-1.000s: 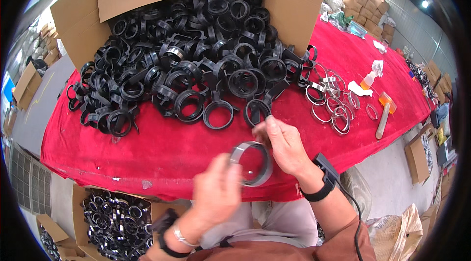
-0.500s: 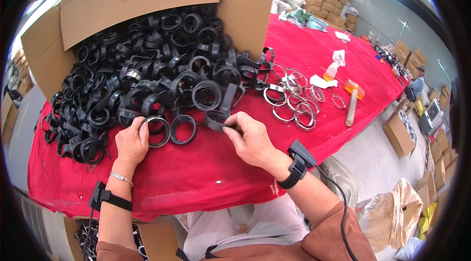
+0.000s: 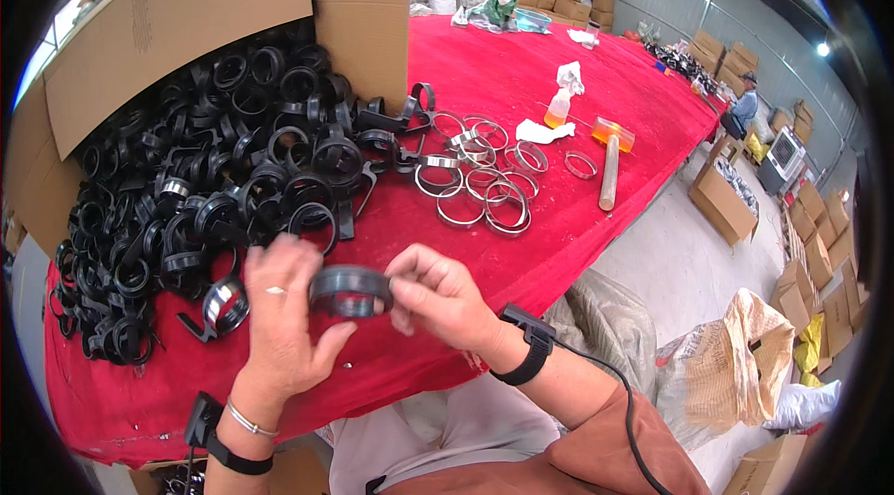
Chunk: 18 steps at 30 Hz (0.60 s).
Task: Fitting metal clamps onto black plastic rings on a work table.
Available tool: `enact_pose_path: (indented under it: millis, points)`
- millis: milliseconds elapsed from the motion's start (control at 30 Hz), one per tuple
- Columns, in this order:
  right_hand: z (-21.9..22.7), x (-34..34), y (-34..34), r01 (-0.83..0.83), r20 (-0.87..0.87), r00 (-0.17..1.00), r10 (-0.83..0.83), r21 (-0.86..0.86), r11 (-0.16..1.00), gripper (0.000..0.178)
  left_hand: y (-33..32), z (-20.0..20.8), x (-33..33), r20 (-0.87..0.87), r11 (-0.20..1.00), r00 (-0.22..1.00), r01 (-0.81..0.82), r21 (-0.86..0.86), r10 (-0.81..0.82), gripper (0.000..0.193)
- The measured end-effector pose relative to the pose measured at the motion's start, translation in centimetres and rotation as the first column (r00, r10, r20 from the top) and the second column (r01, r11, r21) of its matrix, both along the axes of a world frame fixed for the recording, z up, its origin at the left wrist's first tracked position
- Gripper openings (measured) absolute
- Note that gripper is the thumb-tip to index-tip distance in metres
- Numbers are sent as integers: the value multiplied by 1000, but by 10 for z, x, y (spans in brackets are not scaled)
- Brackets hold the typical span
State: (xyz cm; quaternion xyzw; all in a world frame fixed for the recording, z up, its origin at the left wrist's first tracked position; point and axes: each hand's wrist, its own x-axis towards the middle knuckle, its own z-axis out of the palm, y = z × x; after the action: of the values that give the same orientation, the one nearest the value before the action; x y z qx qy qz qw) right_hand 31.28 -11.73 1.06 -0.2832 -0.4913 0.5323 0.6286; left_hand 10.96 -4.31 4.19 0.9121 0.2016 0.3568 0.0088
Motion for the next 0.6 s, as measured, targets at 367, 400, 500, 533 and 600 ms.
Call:
enact_pose_path:
  millis: [367, 400, 500, 533, 600]
  points:
    - [3, 143, 17, 770, 937, -298, -183, 349, 534, 80, 29, -46, 49, 80, 955, 960, 276, -112, -269, 37]
    - [1, 143, 19, 767, 938, -295, -184, 347, 540, 80, 38, -49, 44, 17, 972, 973, 230, -51, -229, 36]
    - [-5, 138, 16, 526, 765, -357, -535, 638, 562, 74, 63, -53, 38, 70, 991, 989, 126, 36, -128, 35]
    - [-4, 134, 14, 528, 769, -357, -531, 635, 565, 74, 62, -54, 39, 69, 991, 989, 127, 30, -128, 35]
    - [2, 125, 6, 248, 602, -316, -733, 798, 549, 72, 50, -49, 42, 198, 979, 967, 181, -93, -160, 33]
